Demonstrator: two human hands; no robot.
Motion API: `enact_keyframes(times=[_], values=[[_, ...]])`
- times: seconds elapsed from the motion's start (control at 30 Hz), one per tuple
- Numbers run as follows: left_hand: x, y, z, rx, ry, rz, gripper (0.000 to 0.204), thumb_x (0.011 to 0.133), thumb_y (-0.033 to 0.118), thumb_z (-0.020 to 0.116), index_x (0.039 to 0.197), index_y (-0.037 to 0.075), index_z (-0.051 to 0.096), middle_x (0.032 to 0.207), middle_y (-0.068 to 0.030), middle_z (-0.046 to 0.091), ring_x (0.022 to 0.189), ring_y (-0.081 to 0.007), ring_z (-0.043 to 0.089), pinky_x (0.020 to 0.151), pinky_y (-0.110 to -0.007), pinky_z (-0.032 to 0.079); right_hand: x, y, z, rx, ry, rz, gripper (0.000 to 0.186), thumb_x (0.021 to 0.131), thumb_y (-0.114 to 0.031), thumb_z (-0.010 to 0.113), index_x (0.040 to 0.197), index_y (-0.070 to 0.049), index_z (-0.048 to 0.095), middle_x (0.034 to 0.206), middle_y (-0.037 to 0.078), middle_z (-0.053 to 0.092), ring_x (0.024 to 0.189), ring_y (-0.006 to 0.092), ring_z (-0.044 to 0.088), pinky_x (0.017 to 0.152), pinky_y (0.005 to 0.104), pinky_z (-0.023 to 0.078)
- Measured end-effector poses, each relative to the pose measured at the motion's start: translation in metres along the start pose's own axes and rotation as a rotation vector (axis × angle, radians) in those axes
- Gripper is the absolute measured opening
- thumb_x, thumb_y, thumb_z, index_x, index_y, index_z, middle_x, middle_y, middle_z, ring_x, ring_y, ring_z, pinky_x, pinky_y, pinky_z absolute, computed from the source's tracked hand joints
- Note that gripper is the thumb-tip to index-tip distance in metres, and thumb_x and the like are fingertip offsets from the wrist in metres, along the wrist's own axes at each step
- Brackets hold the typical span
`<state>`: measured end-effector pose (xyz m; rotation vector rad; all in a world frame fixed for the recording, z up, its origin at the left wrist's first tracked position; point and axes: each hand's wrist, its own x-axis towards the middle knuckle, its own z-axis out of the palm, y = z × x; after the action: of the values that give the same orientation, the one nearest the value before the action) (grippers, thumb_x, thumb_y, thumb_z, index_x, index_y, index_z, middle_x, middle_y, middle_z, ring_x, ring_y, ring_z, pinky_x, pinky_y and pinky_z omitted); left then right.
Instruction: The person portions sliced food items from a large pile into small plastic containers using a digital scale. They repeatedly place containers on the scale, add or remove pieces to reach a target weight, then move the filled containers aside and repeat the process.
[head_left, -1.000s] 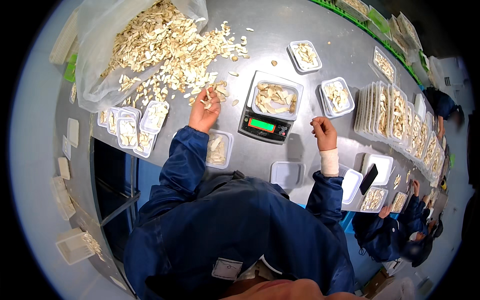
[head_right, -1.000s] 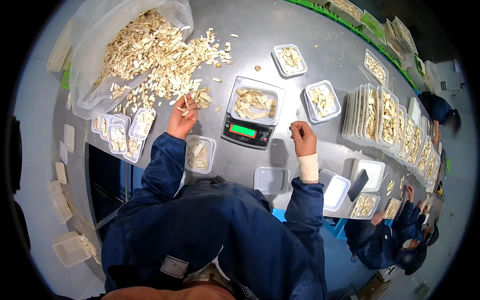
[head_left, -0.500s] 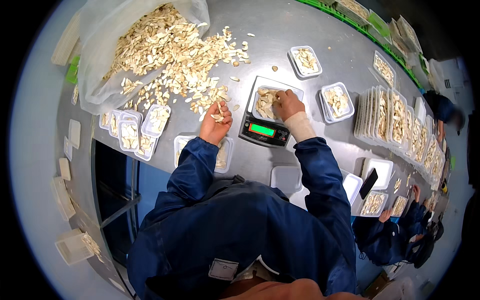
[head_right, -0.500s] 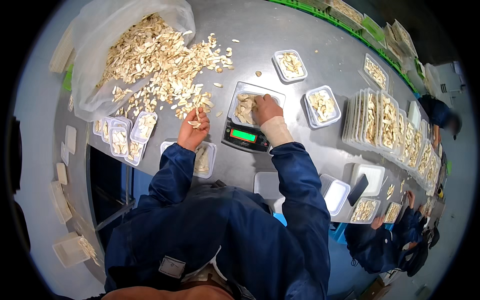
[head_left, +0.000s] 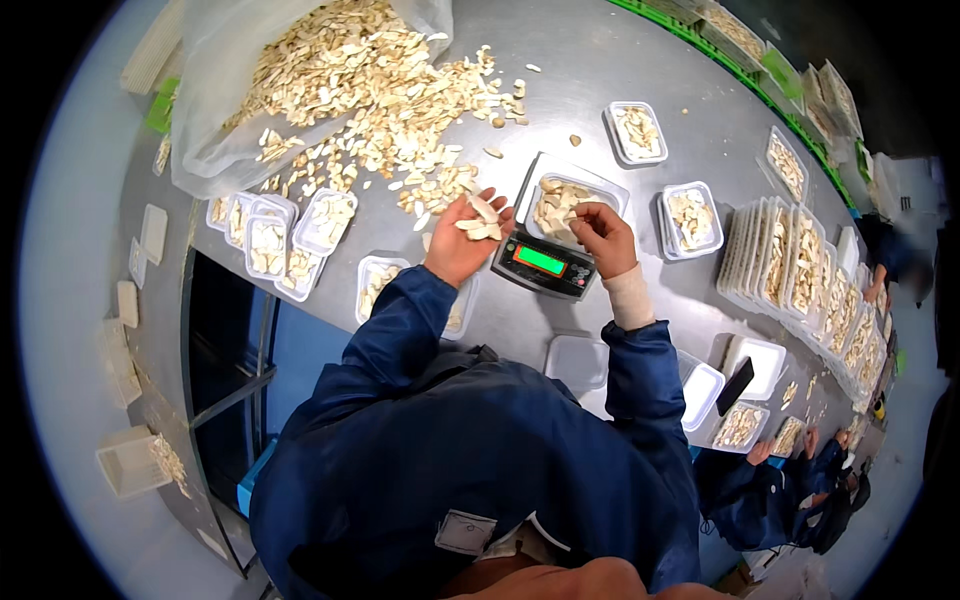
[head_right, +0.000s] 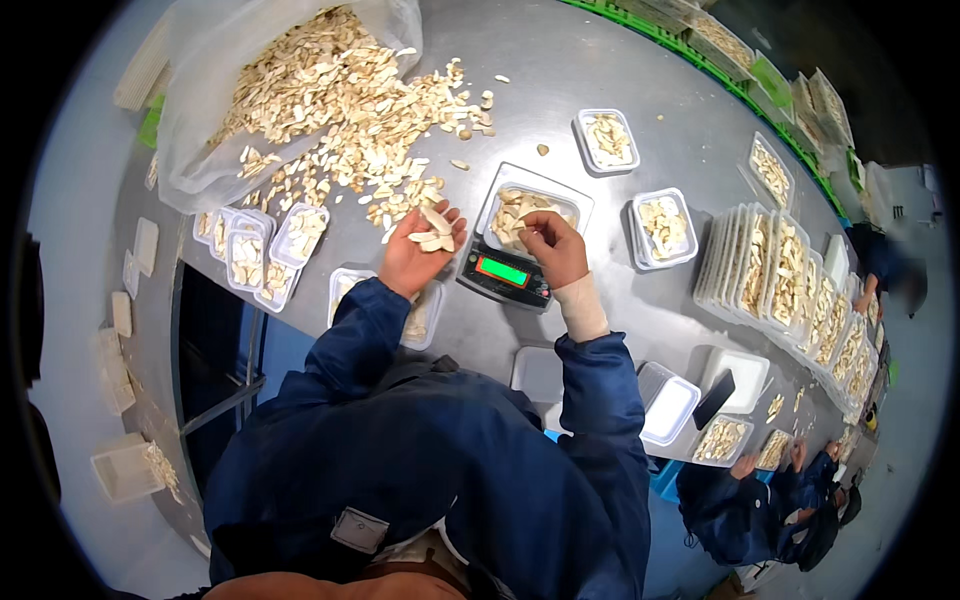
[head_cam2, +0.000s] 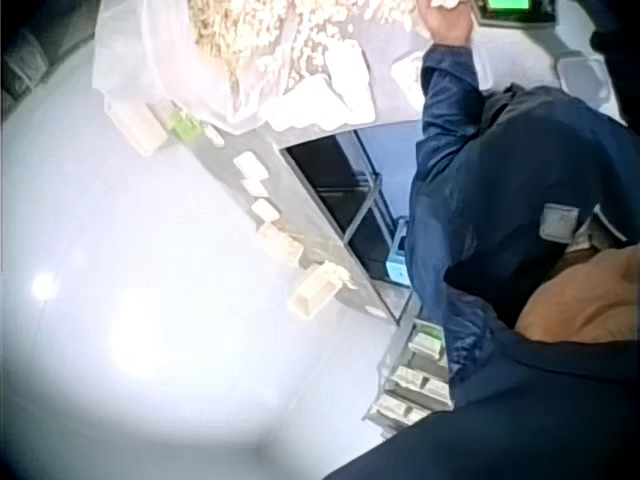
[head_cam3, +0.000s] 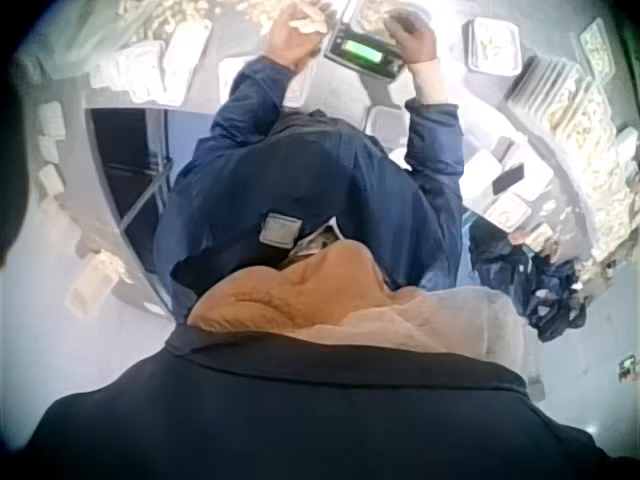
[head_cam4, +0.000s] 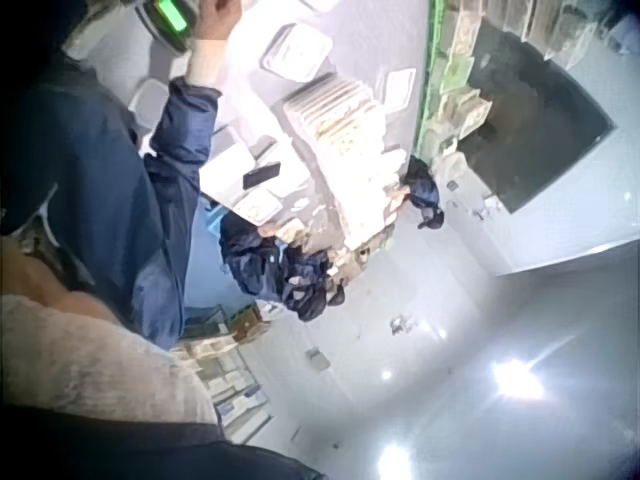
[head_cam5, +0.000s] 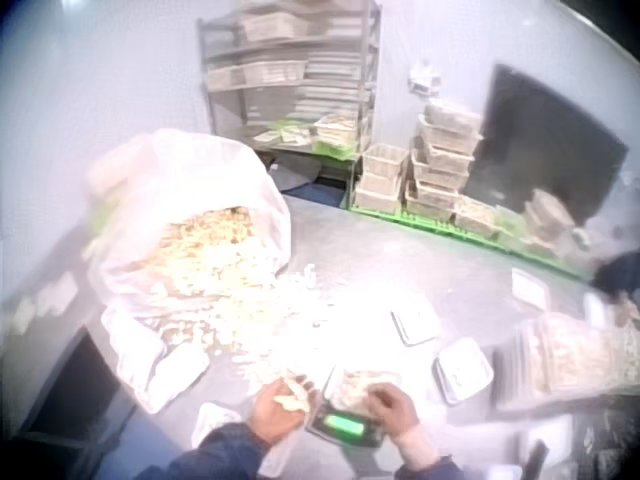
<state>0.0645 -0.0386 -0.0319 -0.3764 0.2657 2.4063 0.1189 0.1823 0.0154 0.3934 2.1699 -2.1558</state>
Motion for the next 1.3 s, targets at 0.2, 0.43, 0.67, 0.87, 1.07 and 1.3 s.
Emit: enact_keyframes(times=[0.2,0.43,0.67,0.87,1.07,1.3], values=[[-0.009,-0.01,0.019,0.006,-0.026,-0.159,0.047,0.09,0.035,0.033,0.122,0.001,0.037,0.118,-0.0174,0.044,0.109,-0.0328,0.043,0.093,-0.044,0.035,-0.016,-0.029,0.037,-0.146,-0.076,-0.254,0.019,0.077,-0.004,0.056,0.096,-0.002,0.056,0.085,0.004,0.057,0.064,0.0078,0.051,0.059,0.0204,0.042],[-0.005,0.047,-0.021,-0.053,0.075,0.035,0.022,0.087,0.013,0.045,0.107,0.002,0.046,0.09,-0.0106,0.054,0.077,-0.0206,0.052,0.06,-0.026,0.045,-0.036,-0.021,-0.021,-0.011,0.135,-0.138,0.016,0.084,-0.009,0.052,0.099,-0.003,0.055,0.089,0.002,0.06,0.07,0.007,0.053,0.062,0.0198,0.043],[-0.012,0.068,-0.03,-0.18,0.174,0.053,0.016,0.087,0.009,0.043,0.101,0.003,0.047,0.08,-0.0079,0.05,0.062,-0.015,0.042,0.047,-0.022,0.034,-0.064,0.02,-0.064,0.028,0.295,-0.079,0.016,0.085,-0.009,0.051,0.098,-0.002,0.055,0.088,0.005,0.06,0.067,0.0086,0.053,0.058,0.02,0.042],[0.0,0.103,-0.023,0.378,0.505,0.398,0.016,0.088,0.014,0.043,0.101,0.004,0.046,0.083,-0.0078,0.052,0.068,-0.0164,0.05,0.056,-0.026,0.042,-0.08,0.038,-0.075,0.05,0.34,-0.032,0.016,0.086,-0.009,0.05,0.099,-0.002,0.055,0.088,0.005,0.06,0.065,0.0078,0.052,0.058,0.0193,0.042],[0.017,0.087,-0.011,1.78,0.421,0.968,0.032,0.074,0.009,0.06,0.104,0.001,0.052,0.103,-0.0139,0.051,0.098,-0.0278,0.046,0.088,-0.035,0.034,-0.076,0.048,-0.077,0.042,0.333,-0.027,0.017,0.085,-0.01,0.051,0.099,-0.002,0.055,0.088,0.005,0.06,0.065,0.0079,0.052,0.057,0.0192,0.041],[0.044,-0.022,0.014,2.176,-0.089,0.957,0.019,0.068,0.01,0.061,0.086,0.008,0.058,0.095,-0.0124,0.049,0.093,-0.0305,0.046,0.081,-0.039,0.037,-0.069,0.035,-0.065,-0.045,0.33,-0.018,0.017,0.085,-0.01,0.05,0.1,-0.003,0.055,0.088,0.004,0.061,0.068,0.0089,0.054,0.059,0.0203,0.043]])
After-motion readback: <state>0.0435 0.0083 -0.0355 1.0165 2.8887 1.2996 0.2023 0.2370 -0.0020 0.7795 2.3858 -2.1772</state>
